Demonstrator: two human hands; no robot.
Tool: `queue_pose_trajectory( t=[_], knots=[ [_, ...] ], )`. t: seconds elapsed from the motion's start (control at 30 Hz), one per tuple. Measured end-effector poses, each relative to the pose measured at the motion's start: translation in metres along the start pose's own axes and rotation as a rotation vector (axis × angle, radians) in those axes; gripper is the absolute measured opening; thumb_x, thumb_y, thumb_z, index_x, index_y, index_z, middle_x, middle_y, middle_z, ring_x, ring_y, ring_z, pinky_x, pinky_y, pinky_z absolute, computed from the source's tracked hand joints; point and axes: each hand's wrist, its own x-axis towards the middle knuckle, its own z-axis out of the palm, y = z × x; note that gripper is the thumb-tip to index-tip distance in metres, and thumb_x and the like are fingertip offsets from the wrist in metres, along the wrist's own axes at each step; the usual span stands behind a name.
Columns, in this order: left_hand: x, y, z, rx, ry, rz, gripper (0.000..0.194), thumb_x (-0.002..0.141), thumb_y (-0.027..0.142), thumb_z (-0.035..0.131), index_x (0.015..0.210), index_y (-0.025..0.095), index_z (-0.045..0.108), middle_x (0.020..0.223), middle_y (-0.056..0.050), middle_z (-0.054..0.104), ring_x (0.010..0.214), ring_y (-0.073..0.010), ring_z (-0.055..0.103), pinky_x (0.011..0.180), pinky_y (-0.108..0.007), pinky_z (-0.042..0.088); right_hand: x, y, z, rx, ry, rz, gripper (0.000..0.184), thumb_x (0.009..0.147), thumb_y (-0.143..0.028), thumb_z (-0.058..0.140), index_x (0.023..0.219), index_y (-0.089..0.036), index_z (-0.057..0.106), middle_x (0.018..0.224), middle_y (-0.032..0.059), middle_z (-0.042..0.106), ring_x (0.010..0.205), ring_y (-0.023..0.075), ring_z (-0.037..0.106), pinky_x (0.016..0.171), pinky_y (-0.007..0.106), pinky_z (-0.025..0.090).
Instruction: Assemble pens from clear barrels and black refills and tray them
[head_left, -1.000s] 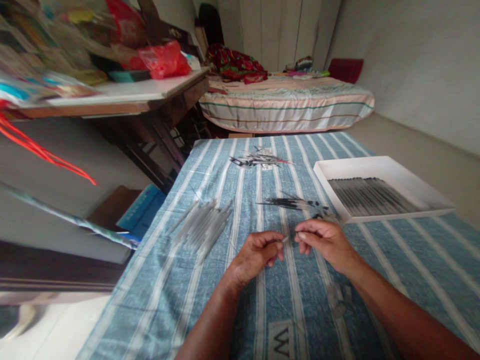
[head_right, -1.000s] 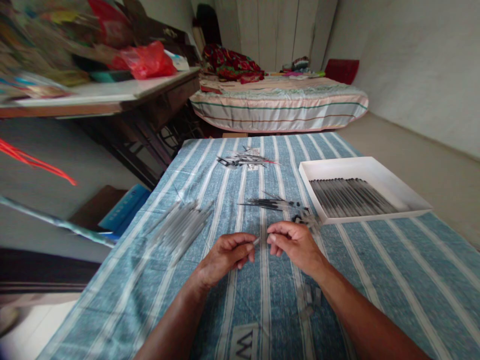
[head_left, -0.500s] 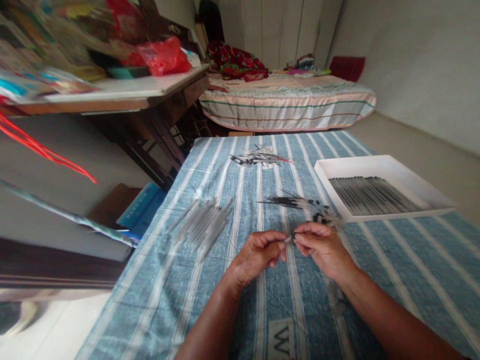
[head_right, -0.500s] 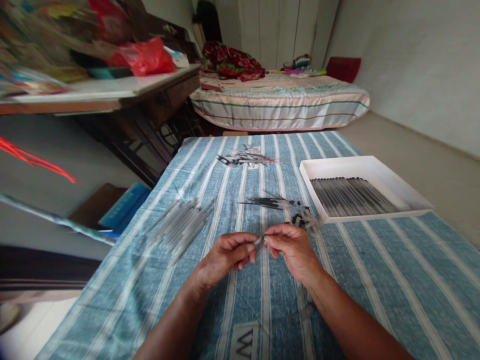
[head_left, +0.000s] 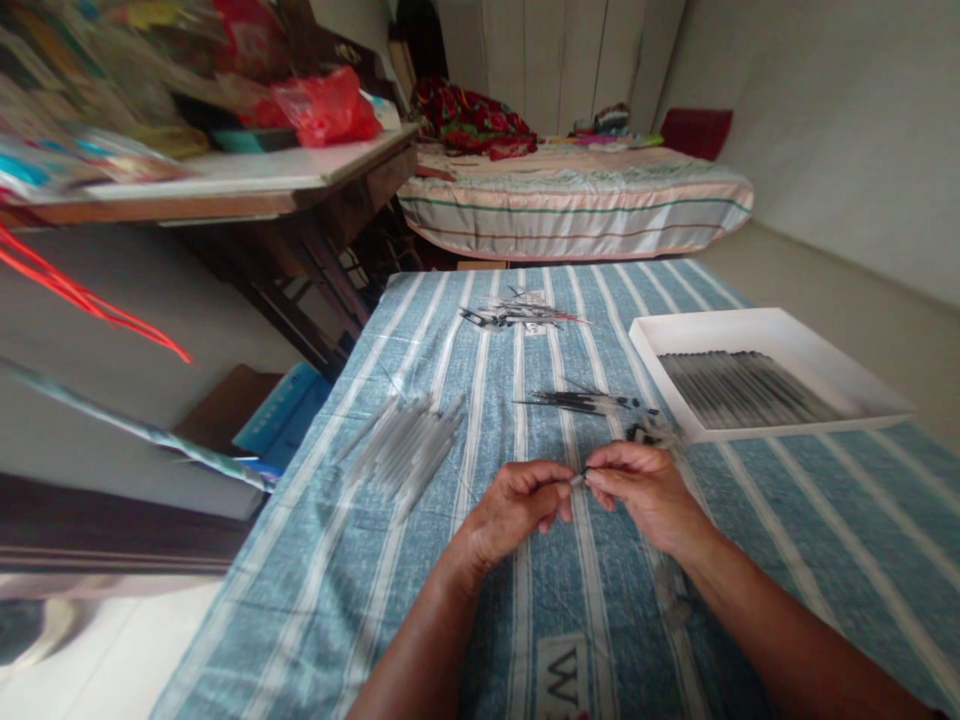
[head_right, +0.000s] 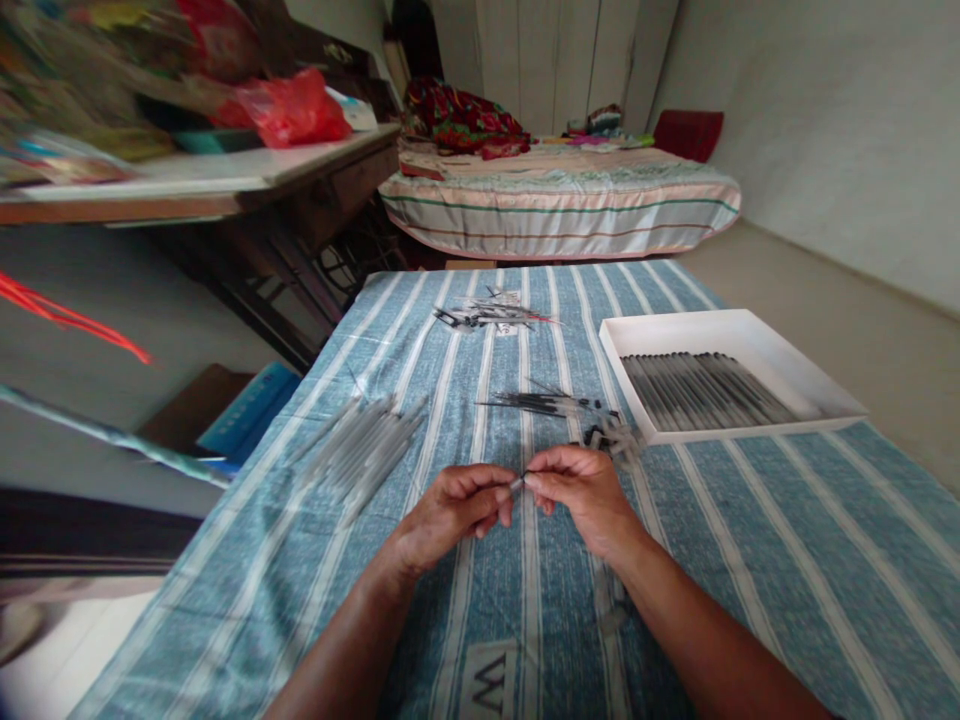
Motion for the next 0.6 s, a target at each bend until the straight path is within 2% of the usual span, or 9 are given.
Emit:
queue_pose_trajectory(
  t=[0.3, 0.47, 0.6],
  knots=[
    [-0.001, 0.001, 0.001, 0.026, -0.009, -0.028, 0.022, 0.081, 0.03, 0.055, 0.089, 0.013, 0.067, 0.06, 0.0, 0.058, 0.045, -0.0056, 0.04, 0.044, -0.021, 0.03, -0.002, 0.005, -0.003, -0.063, -0.048, 0.004, 0.016, 0.065, -0.026, 0.075, 0.072, -0.017, 0.064, 0.051, -0.0042, 0.058, 0.043, 0.0081, 0.048, 0.044, 0.022, 0.038],
    [-0.001, 0.002, -0.001, 0.118, -0.038, -0.071, 0.021, 0.081, 0.03, 0.054, 0.086, 0.013, 0.065, 0.059, 0.002, 0.055, 0.045, -0.0055, 0.039, 0.044, -0.02, 0.029, -0.001, -0.002, -0.01, -0.262, -0.121, 0.014, 0.015, 0.067, -0.027, 0.072, 0.073, -0.016, 0.062, 0.052, -0.0042, 0.058, 0.043, 0.0078, 0.049, 0.044, 0.02, 0.04],
    [-0.002, 0.005, 0.0, 0.189, -0.079, -0.093, 0.02, 0.083, 0.028, 0.05, 0.085, 0.013, 0.064, 0.059, 0.003, 0.054, 0.044, -0.0046, 0.037, 0.043, -0.019, 0.027, 0.0, -0.01, -0.016, -0.458, -0.21, -0.04, 0.013, 0.07, -0.026, 0.067, 0.078, -0.017, 0.064, 0.056, -0.0035, 0.059, 0.046, 0.0083, 0.052, 0.045, 0.02, 0.042]
  ],
)
